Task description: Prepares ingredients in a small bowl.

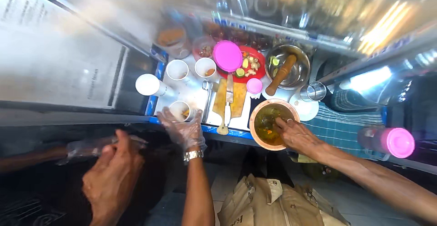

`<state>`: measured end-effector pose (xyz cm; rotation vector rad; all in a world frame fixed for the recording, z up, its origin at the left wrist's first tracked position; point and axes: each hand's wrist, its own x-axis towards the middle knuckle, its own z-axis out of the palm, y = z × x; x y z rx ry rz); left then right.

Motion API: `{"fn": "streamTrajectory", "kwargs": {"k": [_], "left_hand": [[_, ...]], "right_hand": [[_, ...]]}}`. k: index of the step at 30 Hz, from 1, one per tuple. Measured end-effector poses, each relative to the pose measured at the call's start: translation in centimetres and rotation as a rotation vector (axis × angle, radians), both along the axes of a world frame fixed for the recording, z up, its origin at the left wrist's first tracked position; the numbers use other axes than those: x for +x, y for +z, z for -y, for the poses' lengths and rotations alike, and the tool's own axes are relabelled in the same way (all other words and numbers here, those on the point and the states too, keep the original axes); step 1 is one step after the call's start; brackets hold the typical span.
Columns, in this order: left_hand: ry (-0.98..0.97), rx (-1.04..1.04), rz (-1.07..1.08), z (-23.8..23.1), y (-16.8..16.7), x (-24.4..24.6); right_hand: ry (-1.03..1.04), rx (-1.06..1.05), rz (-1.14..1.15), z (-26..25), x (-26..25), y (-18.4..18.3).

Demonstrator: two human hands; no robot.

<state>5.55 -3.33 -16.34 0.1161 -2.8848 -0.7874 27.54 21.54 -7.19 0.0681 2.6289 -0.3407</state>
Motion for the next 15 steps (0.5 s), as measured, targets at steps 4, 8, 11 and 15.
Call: {"fn": "streamTrajectory", "kwargs": {"k": [4, 8, 11, 15], "left_hand": [[-0.013, 0.093, 0.01, 0.5, 0.4, 3.6], [-0.311, 0.501, 0.501, -5.9, 4.0, 11.1], [-0.402, 0.777, 0.741, -9.4, 1.3, 13.1], [-0.44, 0.799, 0.604, -9.9, 1.7, 15.3]], "right_hand": [[0.026, 0.042, 0.081, -0.8, 0.2, 1.5], [0.065, 0.025, 0.081, -0.5, 0.6, 0.7], [0.021, 0.116, -0.008, -0.9, 0.6, 1.5], [-0.059, 0.249, -0.142, -0.5, 2.4, -0.3]]}}
